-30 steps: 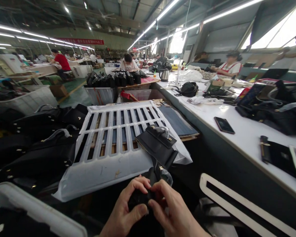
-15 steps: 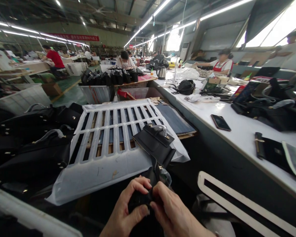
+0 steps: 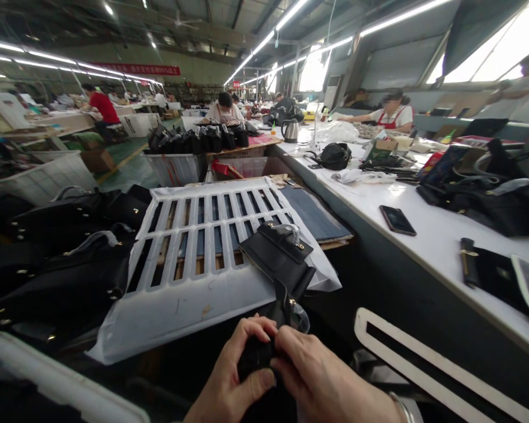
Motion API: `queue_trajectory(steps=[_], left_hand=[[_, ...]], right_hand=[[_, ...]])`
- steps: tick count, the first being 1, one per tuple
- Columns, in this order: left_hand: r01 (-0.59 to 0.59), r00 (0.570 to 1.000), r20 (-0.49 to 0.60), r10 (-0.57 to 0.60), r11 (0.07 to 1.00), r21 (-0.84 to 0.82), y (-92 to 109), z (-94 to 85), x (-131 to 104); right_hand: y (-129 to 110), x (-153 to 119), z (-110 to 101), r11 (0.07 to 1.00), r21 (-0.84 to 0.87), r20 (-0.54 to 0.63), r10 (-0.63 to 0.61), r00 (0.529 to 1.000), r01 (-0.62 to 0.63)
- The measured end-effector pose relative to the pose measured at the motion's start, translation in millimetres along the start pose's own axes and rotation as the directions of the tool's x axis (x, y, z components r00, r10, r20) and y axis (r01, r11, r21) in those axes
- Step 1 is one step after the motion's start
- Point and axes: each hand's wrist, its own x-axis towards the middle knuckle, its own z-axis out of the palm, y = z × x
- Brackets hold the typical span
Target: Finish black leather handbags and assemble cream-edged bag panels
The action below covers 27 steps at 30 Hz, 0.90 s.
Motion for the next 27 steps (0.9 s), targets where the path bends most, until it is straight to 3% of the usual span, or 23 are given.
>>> queue_trajectory(steps=[4,7,9,12,16,23,27], left_hand=[[-0.036,0.999,-0.021,0.036,0.999,0.031,1,4.8,3],[-0.042,0.988,-0.148,0.041,0.999,-0.001,-10,0.7,-6],[-0.038,0.969,-0.247,0.024,0.998,-0.052,-20,-3.4,-16],[-0.005,0.95,-0.313,-0.019,0.997,-0.076,-27,-7.3,-30],[0.083,0.923,-0.38,-0.067,0.996,0.026,-10,-10.6,-31],[0.191,0.974,-0.162,-0.159,0.961,0.202,29,-37.3,-4],[0.17,0.983,-0.001,-0.182,0.92,0.353,47,-47.9,9]], right_hand=[[1,1,-5,0.99,-0.122,0.082,-0.064,0.995,0.073],[5,1,-6,0.988,-0.125,0.049,-0.088,0.995,0.094],[9,1,-5,0.989,-0.102,0.004,-0.107,0.994,0.107],[15,1,0,0.987,-0.071,-0.107,-0.151,0.983,0.144],[16,-2,12,0.986,-0.049,-0.283,-0.168,0.944,0.16],[15,-8,25,0.964,-0.23,-0.399,-0.221,0.89,0.136],[23,-7,33,0.958,-0.263,-0.41,-0.222,0.885,0.118]])
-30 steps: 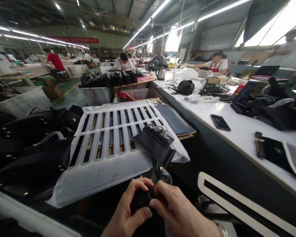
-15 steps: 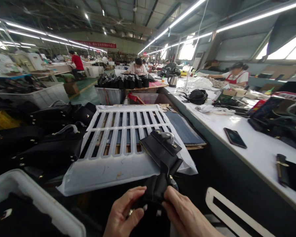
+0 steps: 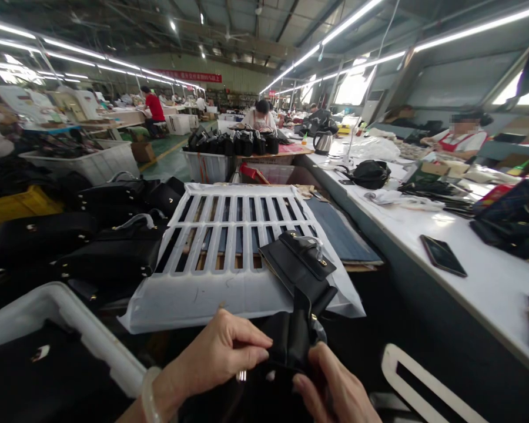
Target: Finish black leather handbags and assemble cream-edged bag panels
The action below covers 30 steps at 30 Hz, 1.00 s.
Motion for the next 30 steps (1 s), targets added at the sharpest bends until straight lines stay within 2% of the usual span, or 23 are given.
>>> queue_trajectory(steps=[3,5,7,10,12,14,16,17,19,21,24,27,30], left_hand=[[0.014,1.0,0.027,-0.016,0.997,0.079,10,-0.2,4],[0.065,0.998,-0.009,-0.065,0.99,0.123,13,5.1,5],[0.069,0.996,-0.062,-0.058,0.978,0.196,13,12.0,5],[0.052,0.991,-0.132,-0.016,0.96,0.276,10,19.9,4],[0.072,0.985,-0.169,-0.035,0.972,0.222,5,22.1,2],[0.059,0.987,-0.156,-0.047,0.996,0.069,-1,23.0,-1],[-0.031,0.991,-0.129,0.029,0.999,-0.02,-8,24.5,-4],[-0.089,0.987,-0.132,0.086,0.996,-0.013,-10,25.9,-6],[-0.195,0.959,-0.191,0.207,0.977,0.084,-15,30.1,-7],[-0.244,0.924,-0.262,0.278,0.957,0.157,-18,35.2,-7],[-0.281,0.895,-0.29,0.337,0.934,0.221,-21,41.6,-6],[-0.298,0.879,-0.288,0.379,0.91,0.29,-21,45.3,-5],[-0.29,0.875,-0.293,0.384,0.903,0.318,-18,47.6,-4]], right_hand=[[5,-3,7,0.999,0.02,-0.025,0.029,0.999,-0.028],[6,-3,8,0.999,0.042,0.034,0.028,0.999,-0.029],[6,-2,8,0.998,0.057,0.086,0.015,0.996,-0.02],[4,-1,8,0.998,0.052,0.053,0.038,0.998,-0.041],[4,-2,11,0.994,0.052,0.019,0.091,0.996,-0.092],[4,-4,13,0.987,0.069,0.003,0.146,0.989,-0.146],[5,-6,14,0.984,0.087,0.003,0.156,0.988,-0.155],[5,-6,13,0.987,0.093,0.01,0.134,0.991,-0.134],[4,-3,8,0.99,0.112,0.048,0.086,0.995,-0.091],[1,4,0,0.981,0.16,0.107,0.093,0.99,-0.11],[-6,25,-19,0.941,0.228,0.243,0.194,0.95,-0.25],[-14,50,-40,0.922,0.138,0.436,0.273,0.858,-0.363],[-17,70,-56,0.941,0.019,0.576,0.266,0.773,-0.337]])
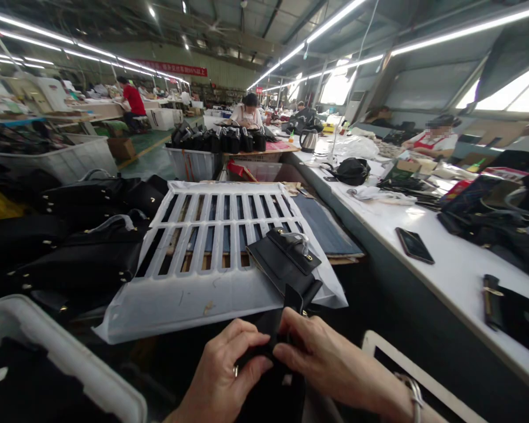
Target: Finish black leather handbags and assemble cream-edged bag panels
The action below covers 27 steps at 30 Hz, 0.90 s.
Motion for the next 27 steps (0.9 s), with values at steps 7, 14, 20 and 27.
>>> queue_trajectory(steps=[7,14,20,27], left_hand=[[-0.038,0.999,0.019,0.039,0.999,-0.022,1,1.3,4],[0.014,0.994,0.105,-0.005,0.996,-0.085,-3,4.5,4],[0.002,0.992,0.127,0.006,0.998,-0.06,-6,6.7,5],[0.036,0.982,0.185,-0.03,0.999,-0.029,-9,-1.7,10]], right_hand=[[-6,13,-20,0.965,-0.195,0.234,-0.13,0.963,0.177],[-7,20,-19,0.938,-0.216,0.272,-0.209,0.939,0.271],[-3,21,-12,0.955,-0.148,0.227,-0.221,0.949,0.257],[13,-6,16,0.989,0.073,-0.062,-0.123,0.99,0.127]])
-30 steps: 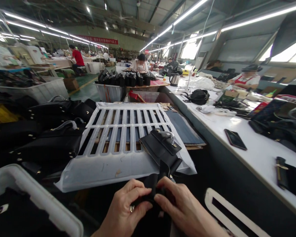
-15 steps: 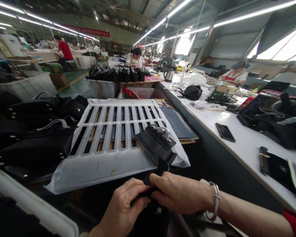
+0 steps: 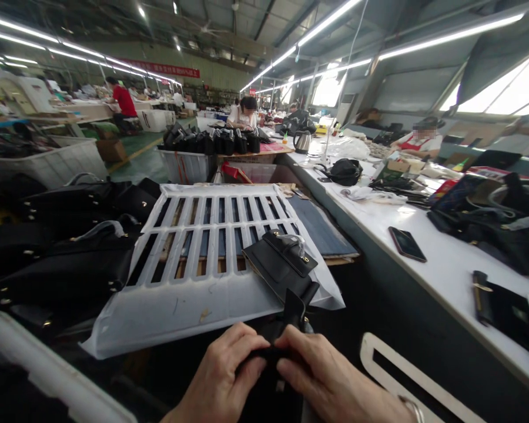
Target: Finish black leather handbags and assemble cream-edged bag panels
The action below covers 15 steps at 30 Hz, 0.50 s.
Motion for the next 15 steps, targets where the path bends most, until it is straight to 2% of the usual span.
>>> queue_trajectory(steps=[3,6,10,15], left_hand=[[-0.023,0.999,0.048,0.023,1.0,0.004,1,-1.4,2],[-0.071,0.995,0.068,0.069,0.997,0.041,2,-2.2,3],[-0.115,0.992,0.062,0.111,0.992,0.061,4,-0.8,5],[-0.082,0.994,0.083,0.074,0.993,0.089,4,4.1,8]], right_hand=[[10,-10,19,0.999,-0.023,-0.11,-0.052,0.993,0.05],[17,-12,33,0.994,-0.056,-0.171,-0.106,0.98,0.098],[18,-11,39,0.991,-0.048,-0.193,-0.135,0.972,0.128],[18,-9,40,0.989,-0.061,-0.237,-0.147,0.96,0.136]])
